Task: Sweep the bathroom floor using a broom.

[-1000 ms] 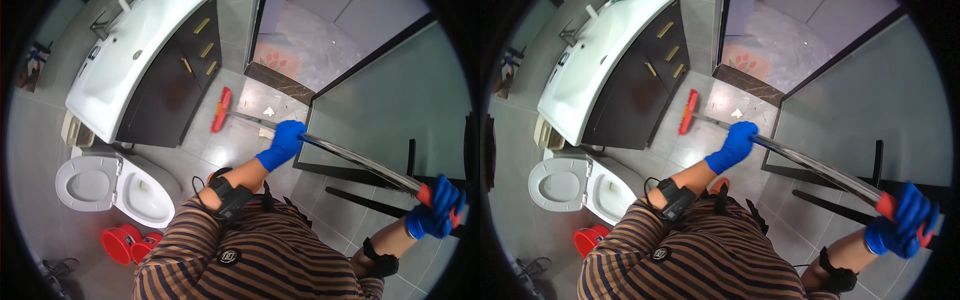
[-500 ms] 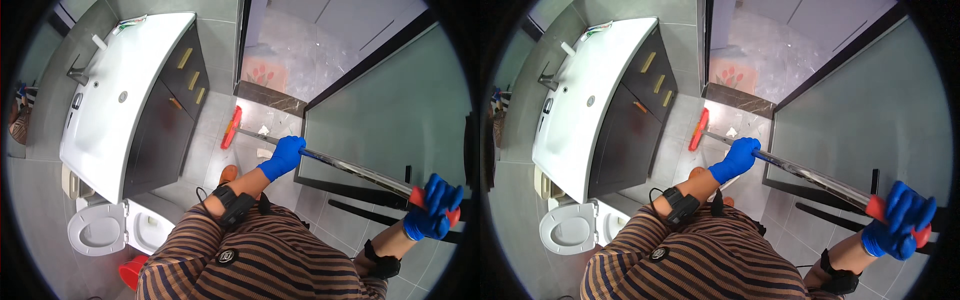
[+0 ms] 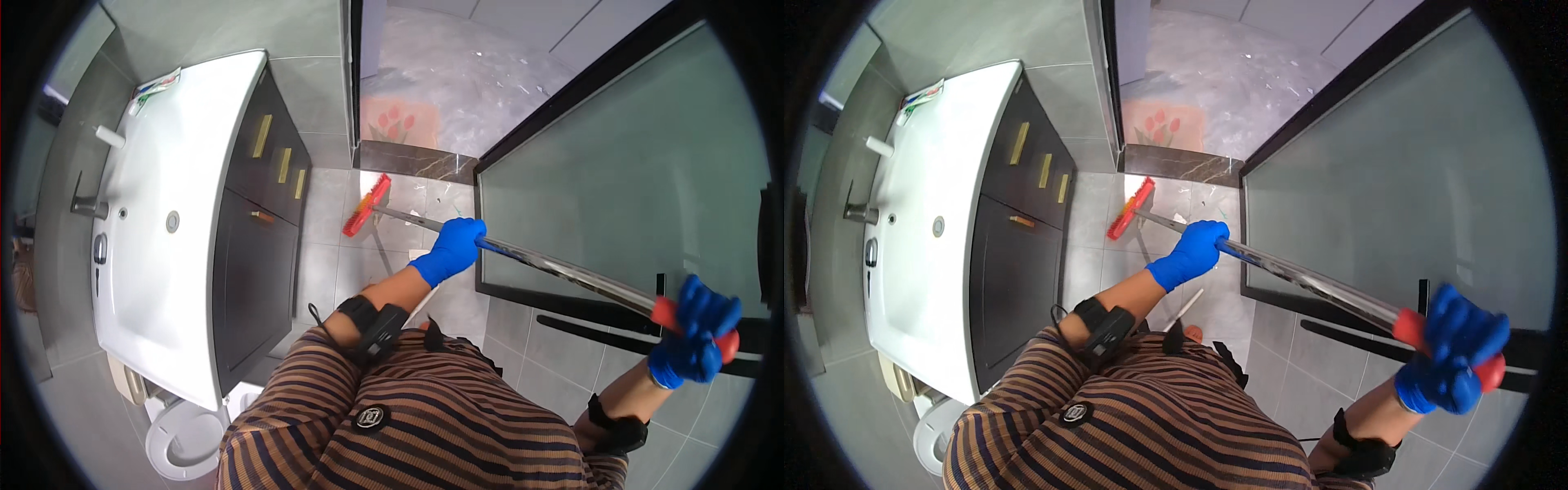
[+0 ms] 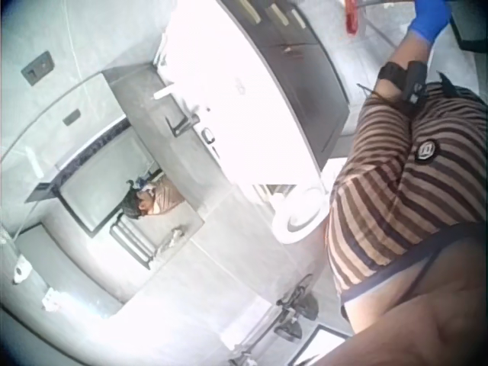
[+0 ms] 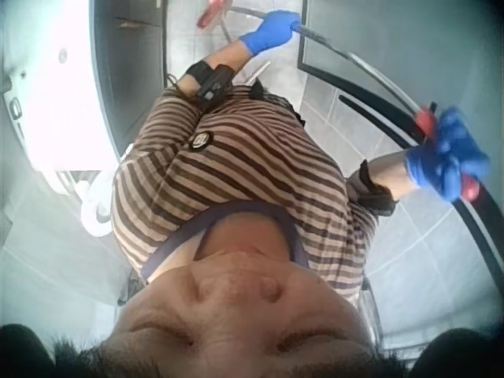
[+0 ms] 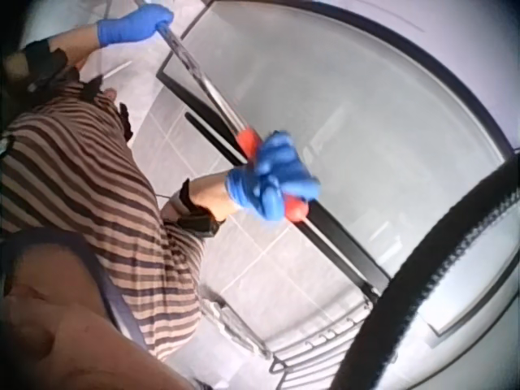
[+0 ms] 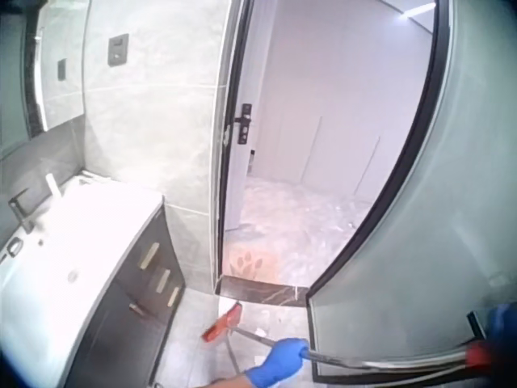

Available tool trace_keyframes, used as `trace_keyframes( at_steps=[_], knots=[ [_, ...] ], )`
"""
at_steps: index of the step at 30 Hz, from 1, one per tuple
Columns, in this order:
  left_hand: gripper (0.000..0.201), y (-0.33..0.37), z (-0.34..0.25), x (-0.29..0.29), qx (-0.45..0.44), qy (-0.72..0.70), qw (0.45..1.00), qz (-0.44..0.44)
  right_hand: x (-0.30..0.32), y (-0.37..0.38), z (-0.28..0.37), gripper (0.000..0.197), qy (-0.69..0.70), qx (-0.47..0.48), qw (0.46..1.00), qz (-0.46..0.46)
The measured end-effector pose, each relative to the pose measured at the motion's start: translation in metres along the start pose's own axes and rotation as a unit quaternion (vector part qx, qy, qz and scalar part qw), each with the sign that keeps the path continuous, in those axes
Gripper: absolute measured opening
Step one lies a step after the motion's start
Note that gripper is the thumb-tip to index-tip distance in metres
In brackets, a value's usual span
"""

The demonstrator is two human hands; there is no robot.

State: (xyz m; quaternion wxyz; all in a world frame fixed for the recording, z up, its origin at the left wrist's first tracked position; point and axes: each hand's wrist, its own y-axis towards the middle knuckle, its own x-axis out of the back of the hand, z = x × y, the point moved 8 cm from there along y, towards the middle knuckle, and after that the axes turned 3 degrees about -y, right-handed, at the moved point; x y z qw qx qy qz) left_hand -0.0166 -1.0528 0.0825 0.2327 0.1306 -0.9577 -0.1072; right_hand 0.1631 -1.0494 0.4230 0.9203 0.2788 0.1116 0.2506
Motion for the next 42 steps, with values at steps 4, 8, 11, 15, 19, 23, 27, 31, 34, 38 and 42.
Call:
trace_keyframes(
  at_steps=[4, 8, 11, 15, 19, 23, 27, 31, 34, 38, 42],
  knots=[
    [0.004, -0.011, 0.019, 0.017, -0.005, 0.030, 0.999, -0.018, -0.001, -0.013, -0.017, 0.019, 0.039, -0.026, 0.999, 0.015],
    [0.006, -0.028, 0.093, 0.002, 0.045, 0.048, 0.998, 0.017, -0.019, -0.050, -0.079, 0.016, 0.015, -0.125, 0.989, -0.074],
    [0.009, -0.018, 0.050, -0.037, -0.030, 0.016, 0.999, 0.036, -0.006, -0.052, -0.044, 0.015, -0.056, -0.091, 0.993, -0.056],
    [0.011, 0.005, -0.012, -0.074, -0.056, -0.067, 0.993, 0.079, 0.014, -0.054, 0.015, 0.016, -0.157, -0.030, 0.984, -0.075],
    [0.012, -0.005, -0.064, -0.071, -0.082, -0.082, 0.981, 0.153, 0.050, -0.086, 0.087, 0.015, -0.178, 0.080, 0.963, -0.183],
    [0.009, -0.042, -0.050, -0.066, -0.075, -0.063, 0.990, 0.097, 0.083, -0.135, 0.077, 0.018, -0.155, -0.003, 0.973, -0.171],
    [0.009, -0.092, 0.003, -0.106, -0.013, 0.009, 0.983, 0.182, 0.037, -0.142, 0.011, 0.018, -0.042, -0.099, 0.994, -0.018],
    [0.013, -0.091, -0.043, -0.130, -0.097, -0.021, 0.983, 0.155, 0.077, -0.183, 0.059, 0.020, -0.077, -0.041, 0.990, -0.108],
    [0.019, -0.090, -0.070, -0.146, -0.093, -0.045, 0.977, 0.188, 0.092, -0.211, 0.098, 0.020, -0.077, -0.013, 0.991, -0.111],
    [0.044, -0.111, -0.073, -0.128, -0.071, -0.030, 0.988, 0.132, 0.124, -0.255, 0.099, 0.020, -0.061, -0.002, 0.983, -0.171],
    [0.036, -0.164, -0.012, -0.069, 0.056, 0.064, 0.996, 0.004, 0.125, -0.286, 0.061, 0.016, -0.071, -0.047, 0.984, -0.155]
  ],
)
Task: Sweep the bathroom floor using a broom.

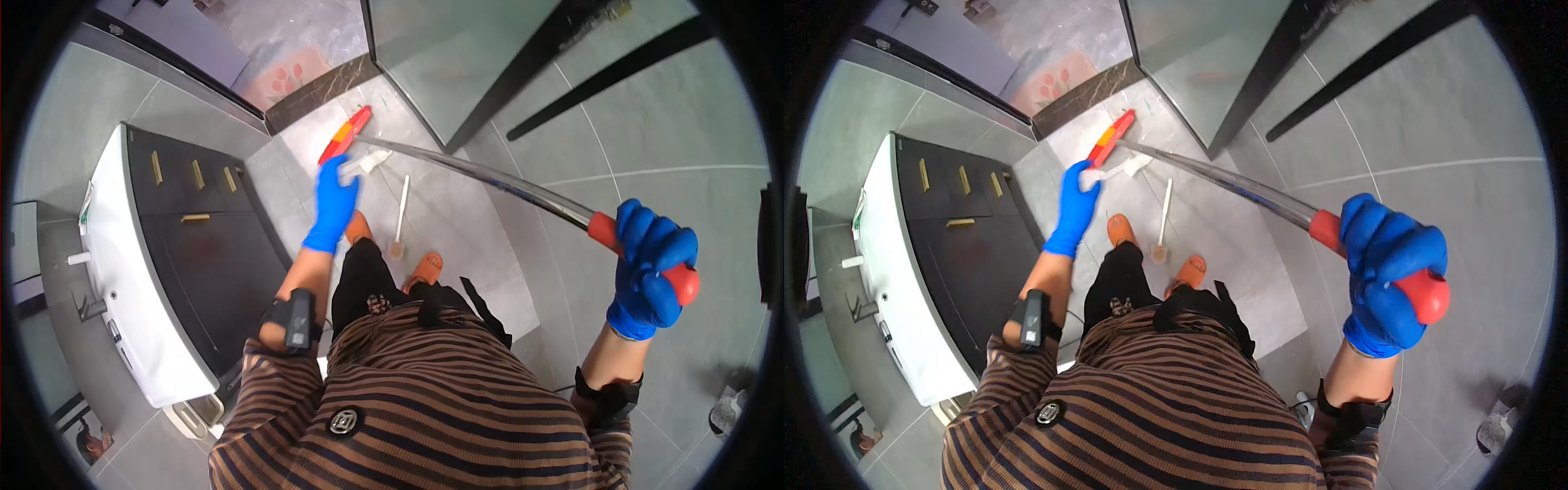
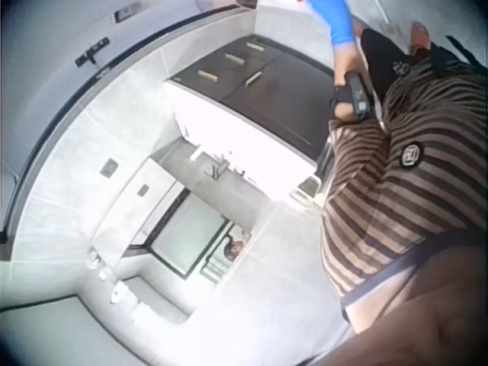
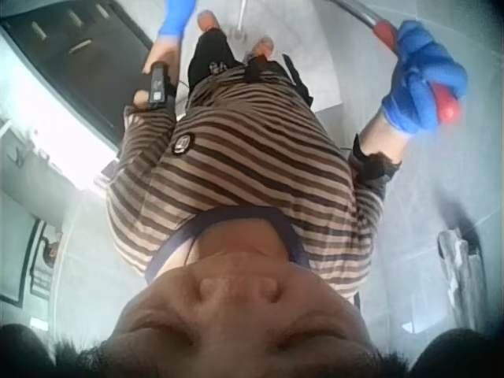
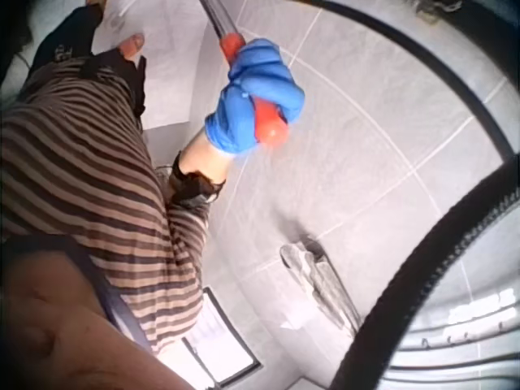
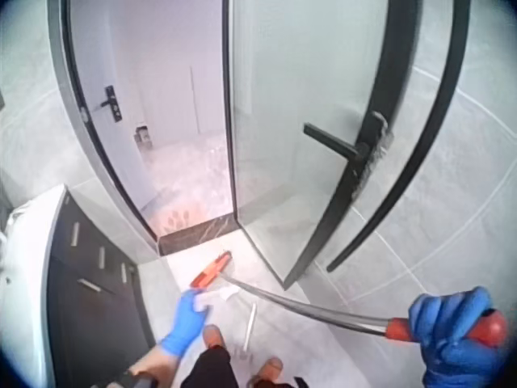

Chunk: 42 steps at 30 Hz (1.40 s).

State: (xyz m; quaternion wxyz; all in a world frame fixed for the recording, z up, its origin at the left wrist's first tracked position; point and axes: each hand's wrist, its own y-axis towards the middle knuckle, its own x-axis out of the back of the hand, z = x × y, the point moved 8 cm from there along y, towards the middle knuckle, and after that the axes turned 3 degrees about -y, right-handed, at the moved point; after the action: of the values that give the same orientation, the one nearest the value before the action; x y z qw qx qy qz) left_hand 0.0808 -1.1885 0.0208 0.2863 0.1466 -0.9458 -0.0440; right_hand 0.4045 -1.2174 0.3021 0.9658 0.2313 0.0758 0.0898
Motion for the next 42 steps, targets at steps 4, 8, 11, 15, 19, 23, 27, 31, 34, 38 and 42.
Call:
trace_keyframes(
  at_steps=[4, 8, 11, 15, 19, 23, 27, 31, 34, 38, 42],
  knots=[
    [0.035, -0.086, 0.070, 0.078, 0.115, 0.095, 0.988, -0.034, 0.020, -0.013, 0.009, 0.014, 0.007, 0.024, 1.000, 0.008],
    [0.033, -0.193, 0.131, 0.134, 0.213, 0.174, 0.960, -0.044, 0.014, -0.010, 0.000, 0.017, -0.025, 0.021, 0.998, 0.048],
    [0.033, -0.271, 0.170, 0.146, 0.301, 0.176, 0.937, -0.019, 0.022, -0.002, -0.003, 0.015, -0.007, 0.029, 0.998, 0.054],
    [0.035, -0.340, 0.175, 0.129, 0.381, 0.245, 0.886, 0.101, 0.022, 0.005, -0.002, 0.013, -0.028, 0.038, 0.996, 0.077],
    [0.034, -0.341, 0.163, 0.105, 0.393, 0.219, 0.882, 0.141, 0.031, 0.006, -0.007, 0.013, -0.041, 0.039, 0.996, 0.076],
    [0.032, -0.308, 0.165, 0.085, 0.332, 0.152, 0.920, 0.142, 0.038, 0.009, -0.006, 0.013, -0.045, 0.049, 0.993, 0.094],
    [0.029, -0.278, 0.165, 0.067, 0.326, 0.057, 0.938, 0.099, 0.038, 0.012, -0.009, 0.013, -0.049, 0.038, 0.994, 0.094],
    [0.026, -0.260, 0.146, 0.052, 0.347, 0.017, 0.932, 0.102, 0.034, 0.015, -0.013, 0.013, -0.046, 0.040, 0.993, 0.103],
    [0.027, -0.269, 0.148, 0.045, 0.382, 0.014, 0.913, 0.142, 0.024, 0.017, -0.011, 0.011, -0.058, 0.028, 0.992, 0.110],
    [0.028, -0.288, 0.161, 0.058, 0.411, 0.002, 0.902, 0.132, 0.021, 0.023, -0.008, 0.012, -0.107, 0.045, 0.988, 0.098],
    [0.030, -0.297, 0.160, 0.070, 0.406, 0.074, 0.898, 0.152, 0.013, 0.042, -0.016, 0.012, -0.039, 0.113, 0.974, 0.194]
  ],
)
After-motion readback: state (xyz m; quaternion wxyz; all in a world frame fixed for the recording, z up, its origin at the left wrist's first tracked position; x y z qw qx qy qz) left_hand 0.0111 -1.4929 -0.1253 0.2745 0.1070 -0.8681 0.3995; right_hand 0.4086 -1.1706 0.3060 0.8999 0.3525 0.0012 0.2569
